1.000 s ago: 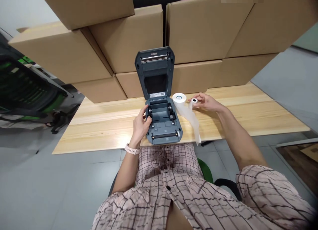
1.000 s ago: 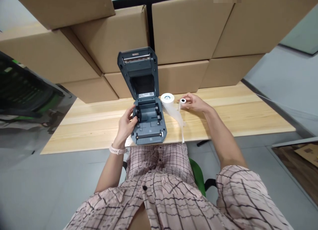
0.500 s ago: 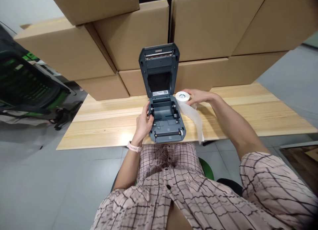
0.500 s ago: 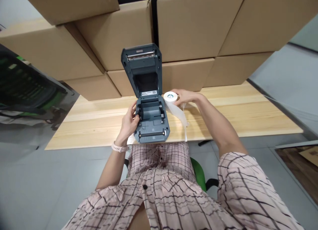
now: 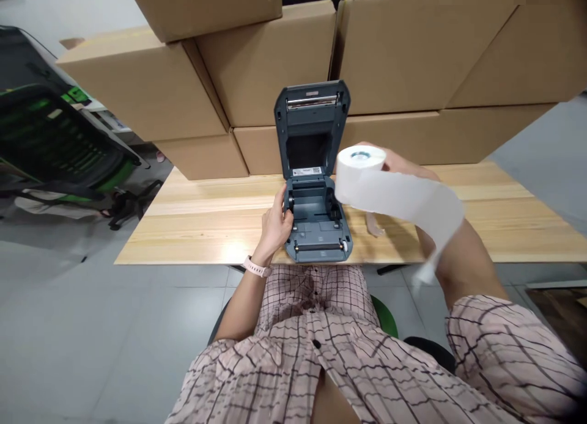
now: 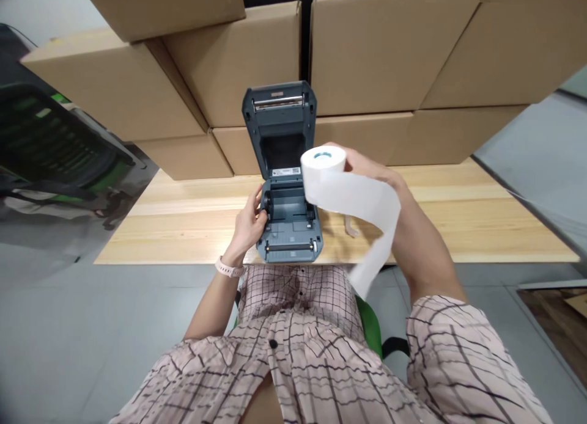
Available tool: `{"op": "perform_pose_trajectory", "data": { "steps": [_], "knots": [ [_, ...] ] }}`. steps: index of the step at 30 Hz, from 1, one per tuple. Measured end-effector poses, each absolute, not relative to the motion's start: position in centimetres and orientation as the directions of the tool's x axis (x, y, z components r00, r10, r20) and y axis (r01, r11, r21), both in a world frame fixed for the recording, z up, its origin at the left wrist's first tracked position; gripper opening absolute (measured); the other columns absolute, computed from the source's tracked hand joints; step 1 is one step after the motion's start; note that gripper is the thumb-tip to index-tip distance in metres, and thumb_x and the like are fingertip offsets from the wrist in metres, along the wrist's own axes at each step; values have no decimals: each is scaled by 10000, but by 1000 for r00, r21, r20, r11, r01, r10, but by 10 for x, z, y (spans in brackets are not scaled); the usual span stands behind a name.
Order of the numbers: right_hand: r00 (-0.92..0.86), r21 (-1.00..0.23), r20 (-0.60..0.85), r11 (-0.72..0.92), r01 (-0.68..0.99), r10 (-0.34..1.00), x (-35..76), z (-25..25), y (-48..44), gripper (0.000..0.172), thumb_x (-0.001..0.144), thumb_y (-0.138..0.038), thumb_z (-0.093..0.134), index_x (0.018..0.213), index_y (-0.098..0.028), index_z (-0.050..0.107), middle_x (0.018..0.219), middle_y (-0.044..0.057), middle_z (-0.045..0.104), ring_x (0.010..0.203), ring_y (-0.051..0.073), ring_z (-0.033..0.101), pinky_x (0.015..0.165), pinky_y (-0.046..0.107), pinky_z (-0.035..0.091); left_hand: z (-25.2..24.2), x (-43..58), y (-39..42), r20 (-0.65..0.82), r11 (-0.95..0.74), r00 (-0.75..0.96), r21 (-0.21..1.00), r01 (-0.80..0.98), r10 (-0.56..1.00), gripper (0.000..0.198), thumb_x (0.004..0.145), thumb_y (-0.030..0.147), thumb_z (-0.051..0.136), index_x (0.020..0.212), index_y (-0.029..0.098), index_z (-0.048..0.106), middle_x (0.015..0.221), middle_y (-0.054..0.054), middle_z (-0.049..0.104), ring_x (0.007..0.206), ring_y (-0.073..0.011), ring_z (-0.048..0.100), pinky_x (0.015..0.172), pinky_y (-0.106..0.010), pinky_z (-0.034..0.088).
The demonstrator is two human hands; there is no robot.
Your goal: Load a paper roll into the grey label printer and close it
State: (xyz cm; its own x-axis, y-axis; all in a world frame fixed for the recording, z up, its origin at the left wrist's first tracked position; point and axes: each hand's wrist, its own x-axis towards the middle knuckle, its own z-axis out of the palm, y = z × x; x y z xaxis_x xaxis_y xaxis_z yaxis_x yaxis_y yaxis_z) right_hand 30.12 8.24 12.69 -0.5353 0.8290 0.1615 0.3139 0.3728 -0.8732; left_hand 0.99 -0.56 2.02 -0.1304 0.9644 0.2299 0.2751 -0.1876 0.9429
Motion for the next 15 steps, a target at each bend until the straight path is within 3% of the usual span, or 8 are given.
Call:
{"op": "perform_pose_trajectory", "data": {
  "steps": [4, 8, 15],
  "knots": [
    [-780, -670, 5, 581, 462, 626, 246, 135, 79, 718, 636, -615, 845, 1195, -208, 652, 1224, 122, 755, 1076, 338, 708, 914, 446, 555, 26, 10, -8, 202, -148, -87, 897, 417, 976, 745, 873, 169, 602, 1602, 279, 497, 1262, -96, 803, 1170, -334, 752, 1107, -519, 508],
    [-802, -397, -171, 705, 588, 573, 213, 133, 84, 665, 719, -583, 807, 1234, -189, 658, 1262, 134, 747, 1087, 345, 696, 864, 403, 508, 36, 11, -12, 147, -103, -28, 803, 587, 989, 784, 920, 180, 478, 1689, 238, 337, 1331, -117, 782, 1209, -344, 741, 1071, -510, 518],
    [-800, -294, -254, 745, 599, 543, 205, 131, 86, 683, 747, -552, 834, 1289, -170, 672, 1313, 157, 733, 1109, 354, 693, 869, 399, 498, 39, 12, -14, 151, -107, -17, 774, 624, 988, 767, 938, 188, 431, 1696, 206, 311, 1481, -151, 704, 1184, -344, 743, 1050, -519, 523]
  ]
}}
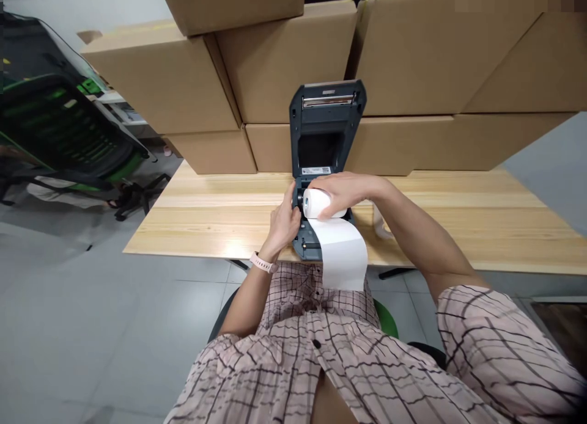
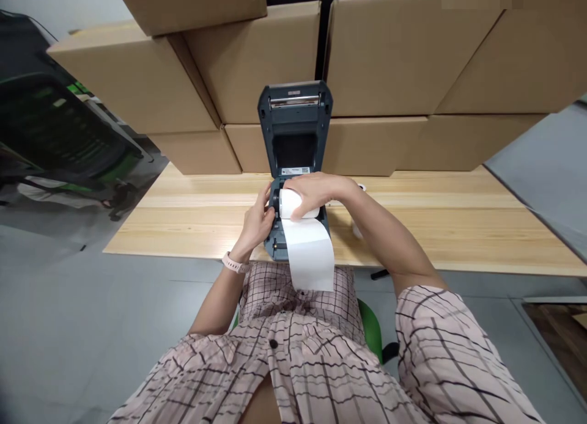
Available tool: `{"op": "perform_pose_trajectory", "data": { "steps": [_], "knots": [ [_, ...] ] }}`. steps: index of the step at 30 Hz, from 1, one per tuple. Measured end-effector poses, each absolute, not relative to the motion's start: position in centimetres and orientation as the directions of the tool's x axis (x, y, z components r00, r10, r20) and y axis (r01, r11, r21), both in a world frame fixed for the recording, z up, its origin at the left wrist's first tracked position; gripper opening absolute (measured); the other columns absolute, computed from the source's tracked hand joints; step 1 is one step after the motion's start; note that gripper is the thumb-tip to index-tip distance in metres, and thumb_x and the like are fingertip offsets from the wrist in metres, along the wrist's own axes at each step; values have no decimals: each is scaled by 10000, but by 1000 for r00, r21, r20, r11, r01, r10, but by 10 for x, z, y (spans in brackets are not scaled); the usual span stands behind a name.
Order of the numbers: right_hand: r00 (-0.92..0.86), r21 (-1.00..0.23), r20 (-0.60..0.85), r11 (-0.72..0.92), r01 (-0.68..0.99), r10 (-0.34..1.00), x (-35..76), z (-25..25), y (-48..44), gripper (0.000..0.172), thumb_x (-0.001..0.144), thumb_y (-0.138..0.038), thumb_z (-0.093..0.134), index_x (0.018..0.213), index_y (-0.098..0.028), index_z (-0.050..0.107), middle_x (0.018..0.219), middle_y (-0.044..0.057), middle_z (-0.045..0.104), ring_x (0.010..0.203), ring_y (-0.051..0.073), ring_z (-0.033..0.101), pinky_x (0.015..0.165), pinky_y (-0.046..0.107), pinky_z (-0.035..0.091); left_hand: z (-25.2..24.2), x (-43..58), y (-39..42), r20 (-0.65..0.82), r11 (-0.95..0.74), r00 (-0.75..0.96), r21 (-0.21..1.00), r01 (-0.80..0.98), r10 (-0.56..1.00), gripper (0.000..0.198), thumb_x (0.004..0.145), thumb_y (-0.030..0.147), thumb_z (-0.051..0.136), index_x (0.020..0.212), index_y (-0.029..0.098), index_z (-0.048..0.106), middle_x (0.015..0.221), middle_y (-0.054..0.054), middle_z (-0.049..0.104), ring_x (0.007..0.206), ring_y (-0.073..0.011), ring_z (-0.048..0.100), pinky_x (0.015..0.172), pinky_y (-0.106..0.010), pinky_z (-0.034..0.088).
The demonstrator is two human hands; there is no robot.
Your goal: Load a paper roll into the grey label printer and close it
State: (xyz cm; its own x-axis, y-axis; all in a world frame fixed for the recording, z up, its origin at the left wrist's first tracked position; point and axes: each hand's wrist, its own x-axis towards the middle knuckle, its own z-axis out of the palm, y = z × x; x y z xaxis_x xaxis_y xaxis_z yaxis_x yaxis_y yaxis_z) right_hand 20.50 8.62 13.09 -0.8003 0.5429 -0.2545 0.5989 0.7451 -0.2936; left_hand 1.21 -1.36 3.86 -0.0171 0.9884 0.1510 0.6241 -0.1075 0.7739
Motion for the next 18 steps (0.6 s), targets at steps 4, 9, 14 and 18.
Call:
{"op": "perform_pose_trajectory", "data": {
  "steps": [4, 9, 14, 18],
  "knots": [
    [-792, -246, -311, 760, 601, 526, 197, 122, 89, 643, 804, -571, 815, 1264, -140, 690, 1259, 166, 745, 1064, 332, 702, 849, 378, 497, 38, 11, -13, 162, -118, -12, 765, 632, 987, 782, 924, 179, 440, 1695, 215, 310, 1501, -143, 691, 1071, -325, 759, 996, -507, 532],
    [-770, -216, -334, 752, 623, 543, 191, 105, 93, 711, 869, -657, 749, 1320, -111, 673, 1297, 223, 726, 1120, 381, 707, 886, 411, 521, 37, 11, -12, 165, -121, -13, 770, 627, 986, 787, 913, 162, 453, 1690, 191, 330, 1426, -161, 732, 1018, -311, 763, 962, -480, 529],
    [-811, -235, -201, 776, 585, 550, 205, 95, 83, 719, 957, -595, 675, 1486, -115, 596, 1419, 247, 669, 1287, 422, 655, 1058, 527, 514, 33, 11, -11, 185, -125, -36, 782, 611, 982, 754, 917, 156, 456, 1665, 218, 392, 1400, -142, 748, 1037, -288, 750, 970, -459, 520],
    [-871, -303, 59, 840, 450, 488, 226, 82, 48, 606, 1074, -492, 508, 1574, -151, 543, 1664, 188, 514, 1542, 363, 487, 1246, 575, 418, 31, 11, -12, 192, -129, -44, 793, 595, 980, 716, 928, 166, 466, 1639, 252, 446, 1323, -111, 781, 965, -257, 736, 943, -436, 519]
  ]
}}
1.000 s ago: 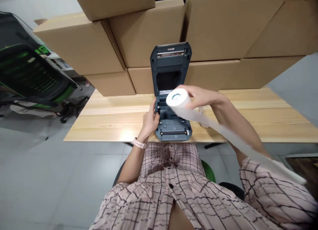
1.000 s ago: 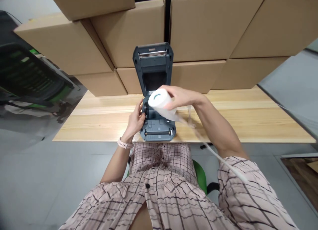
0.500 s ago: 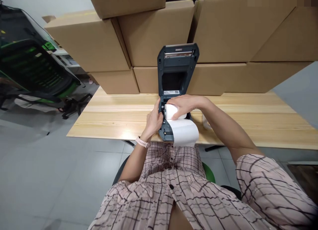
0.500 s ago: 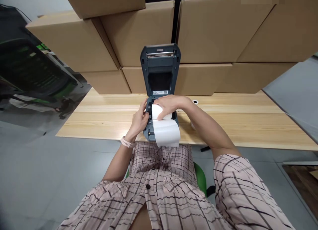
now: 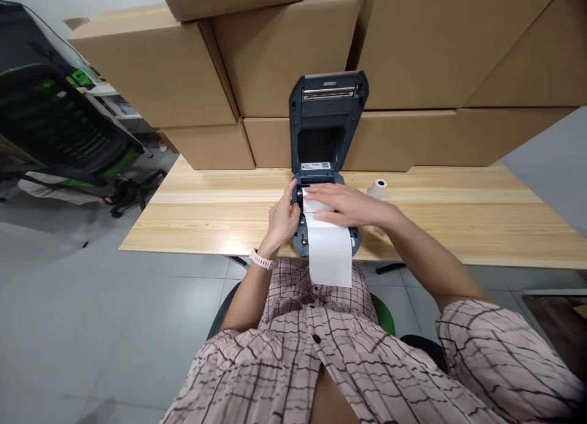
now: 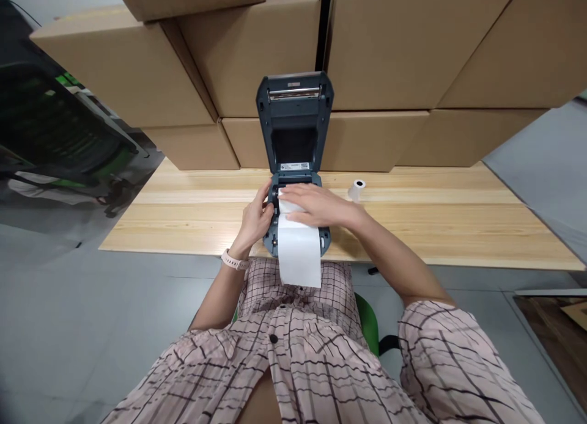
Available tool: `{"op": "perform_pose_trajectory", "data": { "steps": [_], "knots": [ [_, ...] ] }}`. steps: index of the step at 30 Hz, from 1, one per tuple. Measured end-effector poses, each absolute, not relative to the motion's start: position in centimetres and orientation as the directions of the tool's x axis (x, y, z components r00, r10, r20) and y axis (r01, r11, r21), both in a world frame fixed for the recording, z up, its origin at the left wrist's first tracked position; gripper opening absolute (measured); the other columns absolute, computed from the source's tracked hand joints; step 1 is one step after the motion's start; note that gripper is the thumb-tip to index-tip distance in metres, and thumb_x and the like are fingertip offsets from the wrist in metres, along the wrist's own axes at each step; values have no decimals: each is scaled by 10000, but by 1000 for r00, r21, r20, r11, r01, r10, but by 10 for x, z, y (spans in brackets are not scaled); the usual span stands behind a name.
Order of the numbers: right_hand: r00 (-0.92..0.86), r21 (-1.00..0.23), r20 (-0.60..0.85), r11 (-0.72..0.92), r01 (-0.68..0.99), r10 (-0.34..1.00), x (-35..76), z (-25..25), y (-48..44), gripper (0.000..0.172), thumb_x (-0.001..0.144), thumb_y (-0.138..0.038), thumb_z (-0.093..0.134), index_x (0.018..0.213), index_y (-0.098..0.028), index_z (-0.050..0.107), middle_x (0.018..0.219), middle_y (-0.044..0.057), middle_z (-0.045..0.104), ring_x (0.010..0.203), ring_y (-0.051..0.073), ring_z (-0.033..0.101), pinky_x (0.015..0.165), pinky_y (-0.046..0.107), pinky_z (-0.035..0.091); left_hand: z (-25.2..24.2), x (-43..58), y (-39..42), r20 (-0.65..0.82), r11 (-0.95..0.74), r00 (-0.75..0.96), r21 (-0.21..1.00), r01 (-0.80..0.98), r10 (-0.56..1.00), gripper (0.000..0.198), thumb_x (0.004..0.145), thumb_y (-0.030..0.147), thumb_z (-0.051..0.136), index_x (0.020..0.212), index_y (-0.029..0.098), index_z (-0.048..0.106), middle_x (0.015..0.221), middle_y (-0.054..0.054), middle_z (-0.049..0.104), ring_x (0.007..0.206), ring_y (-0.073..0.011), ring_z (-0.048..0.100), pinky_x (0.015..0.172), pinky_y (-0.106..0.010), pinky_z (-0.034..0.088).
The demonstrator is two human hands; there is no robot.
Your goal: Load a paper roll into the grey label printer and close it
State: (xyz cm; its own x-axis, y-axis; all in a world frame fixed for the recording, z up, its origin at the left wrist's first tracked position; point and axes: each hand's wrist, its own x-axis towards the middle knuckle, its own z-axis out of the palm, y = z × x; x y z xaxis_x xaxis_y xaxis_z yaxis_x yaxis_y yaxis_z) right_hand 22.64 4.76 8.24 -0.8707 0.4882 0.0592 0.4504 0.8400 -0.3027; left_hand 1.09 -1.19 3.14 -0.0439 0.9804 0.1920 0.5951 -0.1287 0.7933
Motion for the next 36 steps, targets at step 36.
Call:
{"op": "perform_pose_trajectory", "data": {
  "steps": [36],
  "knots": [
    [-648, -214, 324, 721, 659, 689, 217, 36, -83, 582, 1103, -560, 398, 1501, -186, 598, 1628, 221, 540, 1545, 388, 485, 1153, 619, 516, 31, 12, -15, 176, -103, -84, 835, 541, 981, 617, 951, 238, 478, 1564, 235, 553, 967, -42, 797, 739, -180, 644, 774, -345, 500]
  ]
}}
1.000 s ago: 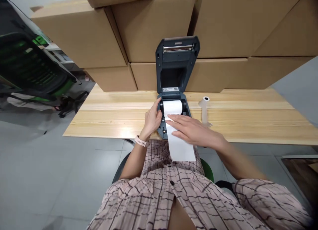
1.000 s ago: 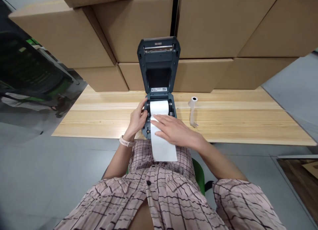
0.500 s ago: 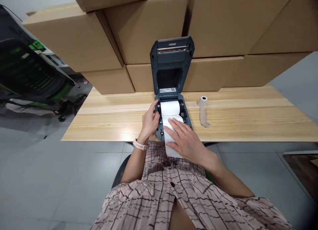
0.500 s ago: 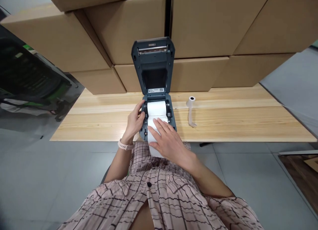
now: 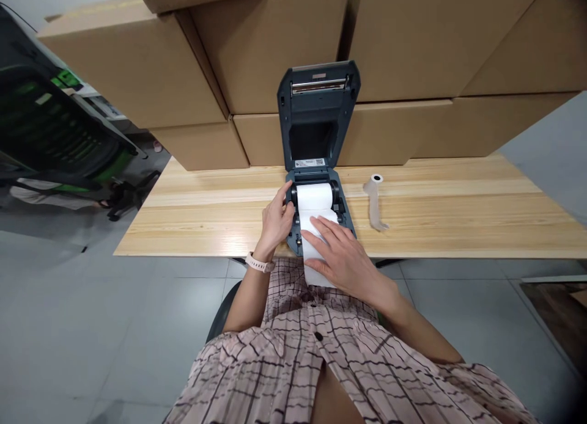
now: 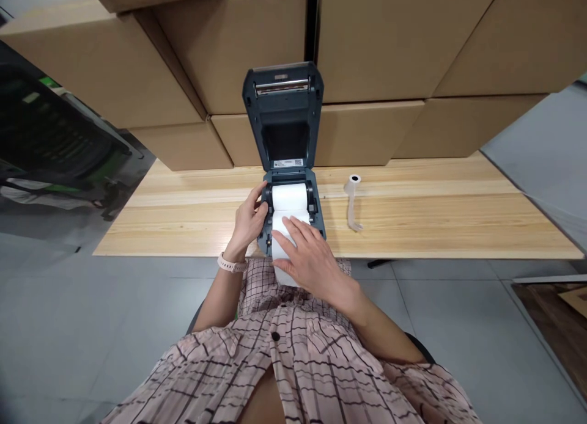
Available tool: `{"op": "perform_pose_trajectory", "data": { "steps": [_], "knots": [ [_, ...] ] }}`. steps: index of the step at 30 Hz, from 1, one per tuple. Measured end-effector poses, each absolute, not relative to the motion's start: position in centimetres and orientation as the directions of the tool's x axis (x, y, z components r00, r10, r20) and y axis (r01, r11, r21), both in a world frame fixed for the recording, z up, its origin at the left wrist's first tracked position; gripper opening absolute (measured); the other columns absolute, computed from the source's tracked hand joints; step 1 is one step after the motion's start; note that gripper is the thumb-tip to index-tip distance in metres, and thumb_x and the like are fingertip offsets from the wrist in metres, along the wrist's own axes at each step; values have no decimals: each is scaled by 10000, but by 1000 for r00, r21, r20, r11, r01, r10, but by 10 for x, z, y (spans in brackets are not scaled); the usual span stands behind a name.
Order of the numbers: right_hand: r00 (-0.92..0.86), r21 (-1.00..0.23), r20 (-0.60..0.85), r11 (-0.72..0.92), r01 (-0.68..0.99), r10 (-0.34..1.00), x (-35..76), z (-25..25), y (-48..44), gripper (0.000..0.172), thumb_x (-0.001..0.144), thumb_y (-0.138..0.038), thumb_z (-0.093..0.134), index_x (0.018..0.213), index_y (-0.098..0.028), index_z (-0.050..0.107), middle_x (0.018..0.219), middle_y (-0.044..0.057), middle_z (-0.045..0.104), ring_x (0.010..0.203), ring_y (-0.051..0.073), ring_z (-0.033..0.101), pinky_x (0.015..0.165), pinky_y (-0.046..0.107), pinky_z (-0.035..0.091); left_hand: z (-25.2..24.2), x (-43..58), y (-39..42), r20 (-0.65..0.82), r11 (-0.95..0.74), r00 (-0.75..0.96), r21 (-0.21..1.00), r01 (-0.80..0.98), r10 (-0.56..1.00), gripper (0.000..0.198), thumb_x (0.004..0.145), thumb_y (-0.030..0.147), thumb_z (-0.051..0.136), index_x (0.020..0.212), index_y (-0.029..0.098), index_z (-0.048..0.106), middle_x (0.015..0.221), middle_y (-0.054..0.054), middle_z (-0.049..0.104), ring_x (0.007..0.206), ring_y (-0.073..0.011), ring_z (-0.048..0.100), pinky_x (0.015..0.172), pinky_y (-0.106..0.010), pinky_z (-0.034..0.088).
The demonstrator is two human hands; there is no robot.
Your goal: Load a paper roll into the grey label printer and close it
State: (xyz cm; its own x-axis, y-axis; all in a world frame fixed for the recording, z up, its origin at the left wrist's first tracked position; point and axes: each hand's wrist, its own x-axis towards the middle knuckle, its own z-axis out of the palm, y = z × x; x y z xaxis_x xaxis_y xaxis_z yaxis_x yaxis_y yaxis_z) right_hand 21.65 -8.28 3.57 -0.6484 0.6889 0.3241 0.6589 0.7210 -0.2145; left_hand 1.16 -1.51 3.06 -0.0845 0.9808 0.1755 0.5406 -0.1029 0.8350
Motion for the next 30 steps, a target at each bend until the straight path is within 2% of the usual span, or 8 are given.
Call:
{"op": "perform_pose_trajectory", "data": {
  "steps": [6, 10, 14, 17, 21, 24, 26, 30],
  "knots": [
    [-648, -210, 336, 725, 656, 684, 219, 34, -82, 595, 1093, -581, 411, 1500, -192, 604, 1609, 217, 559, 1517, 388, 513, 1139, 611, 530, 27, 11, -15, 182, -108, -91, 842, 528, 979, 594, 961, 249, 491, 1550, 253, 569, 1028, -50, 818, 805, -190, 694, 819, -361, 537],
    [-652, -216, 324, 725, 654, 685, 220, 36, -82, 594, 1085, -595, 423, 1498, -209, 609, 1605, 206, 567, 1509, 389, 522, 1142, 611, 531, 24, 12, -14, 153, -80, -128, 889, 451, 980, 564, 973, 239, 499, 1531, 239, 577, 1256, -90, 799, 1086, -235, 744, 1003, -413, 554],
    [-656, -232, 309, 723, 650, 689, 219, 37, -81, 590, 1082, -594, 443, 1513, -222, 598, 1621, 200, 555, 1518, 388, 513, 1144, 621, 529, 24, 17, -22, 118, -85, -99, 955, 283, 988, 558, 1014, 323, 544, 1564, 234, 508, 1602, -124, 602, 1456, -276, 591, 1225, -462, 458],
    [-655, -250, 298, 719, 649, 695, 218, 36, -81, 577, 1078, -576, 478, 1533, -237, 584, 1642, 188, 538, 1525, 386, 511, 1155, 635, 523, 23, 24, -38, 63, -54, -49, 985, 165, 997, 680, 1003, 401, 622, 1630, 266, 395, 1755, -107, 404, 1628, -289, 388, 1329, -464, 348],
    [-678, -320, 299, 740, 592, 672, 229, 40, -83, 554, 1061, -562, 547, 1515, -252, 610, 1672, 155, 514, 1584, 366, 451, 1220, 643, 481, 19, 33, -62, 32, -29, -40, 997, 77, 999, 834, 944, 391, 719, 1665, 303, 310, 1815, -70, 274, 1692, -287, 247, 1385, -467, 253],
    [-703, -494, 317, 744, 451, 637, 246, 57, -73, 439, 1067, -496, 575, 1447, -299, 671, 1592, 96, 618, 1521, 314, 548, 1212, 594, 517, 16, 34, -70, 32, -31, -29, 999, 28, 999, 873, 937, 416, 731, 1679, 316, 281, 1820, -66, 255, 1696, -290, 237, 1375, -482, 286],
    [-591, -590, 421, 703, 397, 688, 253, 76, -49, 380, 1078, -446, 565, 1418, -321, 682, 1529, 63, 676, 1457, 282, 615, 1214, 576, 520, 14, 32, -69, 27, -27, -18, 1000, 15, 999, 895, 929, 422, 740, 1685, 311, 274, 1813, -78, 271, 1689, -302, 254, 1360, -496, 318],
    [-146, -630, 682, 676, 382, 717, 242, 117, 39, 473, 1108, -477, 482, 1502, -224, 554, 1585, 95, 612, 1516, 254, 546, 1275, 560, 443, 11, 27, -67, 26, -27, 5, 999, 30, 1000, 951, 904, 453, 768, 1694, 332, 252, 1815, -72, 266, 1682, -311, 273, 1345, -499, 347]
  ]
}}
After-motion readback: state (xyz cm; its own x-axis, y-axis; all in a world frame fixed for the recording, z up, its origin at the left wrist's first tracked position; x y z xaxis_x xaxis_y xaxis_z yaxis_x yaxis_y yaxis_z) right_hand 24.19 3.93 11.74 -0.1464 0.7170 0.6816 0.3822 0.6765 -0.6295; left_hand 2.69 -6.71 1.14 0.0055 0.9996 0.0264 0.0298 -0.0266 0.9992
